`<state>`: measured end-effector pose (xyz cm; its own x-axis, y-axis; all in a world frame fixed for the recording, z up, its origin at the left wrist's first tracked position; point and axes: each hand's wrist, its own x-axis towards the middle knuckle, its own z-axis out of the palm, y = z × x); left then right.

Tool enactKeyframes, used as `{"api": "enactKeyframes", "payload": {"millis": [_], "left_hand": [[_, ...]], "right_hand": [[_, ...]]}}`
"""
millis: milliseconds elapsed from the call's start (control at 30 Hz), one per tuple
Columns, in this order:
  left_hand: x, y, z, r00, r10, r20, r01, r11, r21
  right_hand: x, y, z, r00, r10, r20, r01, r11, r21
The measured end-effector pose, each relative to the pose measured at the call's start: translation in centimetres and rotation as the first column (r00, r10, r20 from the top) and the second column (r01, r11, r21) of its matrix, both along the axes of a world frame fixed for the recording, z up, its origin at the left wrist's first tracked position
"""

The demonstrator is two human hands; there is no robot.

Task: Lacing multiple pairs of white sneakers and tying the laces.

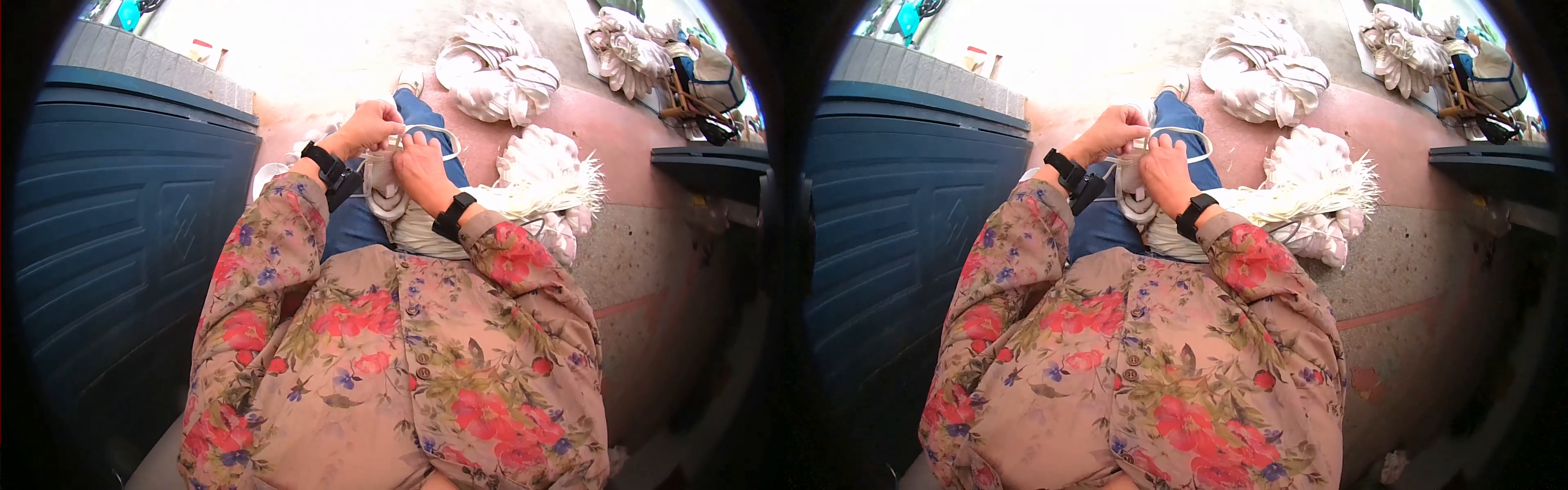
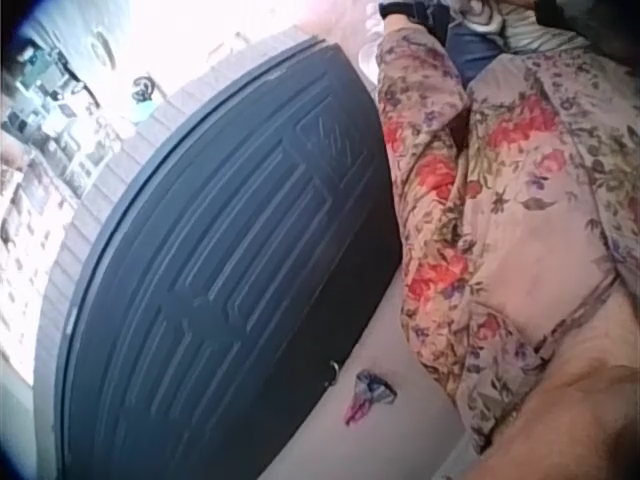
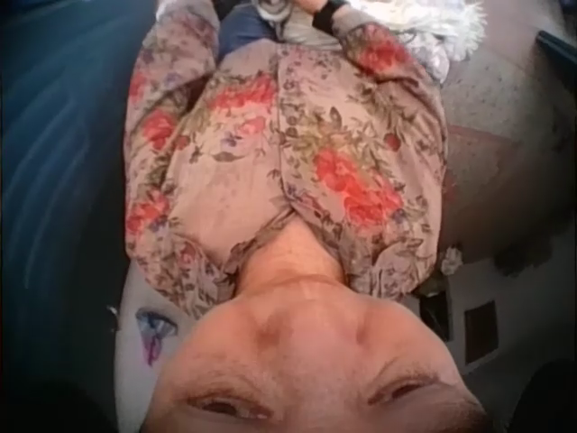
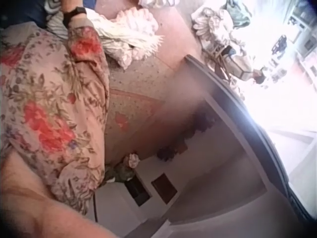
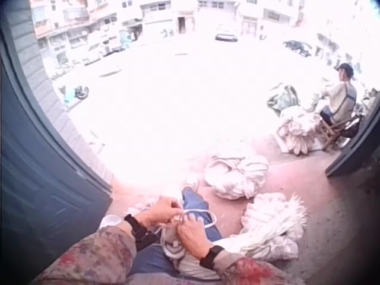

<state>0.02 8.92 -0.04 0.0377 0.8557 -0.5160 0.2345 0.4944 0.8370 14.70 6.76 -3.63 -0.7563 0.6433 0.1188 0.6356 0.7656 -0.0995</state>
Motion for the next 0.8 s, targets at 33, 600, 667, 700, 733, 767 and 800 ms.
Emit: {"api": "enactKeyframes", "payload": {"millis": [33, 600, 667, 700, 733, 767, 800], "left_hand": [[-0.2, 0.0, 0.1, 1.000, 0.007, -0.005, -0.007, 1.000, 0.002], [-0.1, 1.5, -0.6, 0.987, -0.162, 0.011, 0.155, 0.924, -0.350], [-0.5, 1.2, -0.8, 0.996, -0.075, 0.046, 0.086, 0.935, -0.344], [-0.6, 1.1, -1.1, 0.997, 0.013, 0.081, 0.016, 0.941, -0.338], [-0.5, 1.0, -1.5, 0.997, 0.012, 0.083, 0.016, 0.940, -0.341], [-0.7, 0.6, -2.0, 0.993, -0.005, 0.118, 0.037, 0.962, -0.272], [-0.8, 0.4, -2.5, 0.988, -0.026, 0.152, 0.056, 0.978, -0.200]], "right_hand": [[-0.2, 0.3, 0.0, 1.000, 0.007, -0.005, -0.007, 1.000, 0.002], [0.9, 0.9, -1.1, 0.943, 0.265, -0.203, -0.268, 0.963, 0.017], [0.9, 0.9, -0.4, 0.939, 0.275, -0.207, -0.286, 0.958, -0.024], [1.0, 1.0, -0.1, 0.895, 0.275, -0.352, -0.287, 0.958, 0.017], [1.1, 1.0, 0.9, 0.830, 0.273, -0.486, -0.281, 0.958, 0.058], [1.0, 1.0, 2.3, 0.827, 0.279, -0.488, -0.290, 0.955, 0.054], [0.9, 1.2, 3.9, 0.776, 0.243, -0.583, -0.230, 0.968, 0.097]]}}
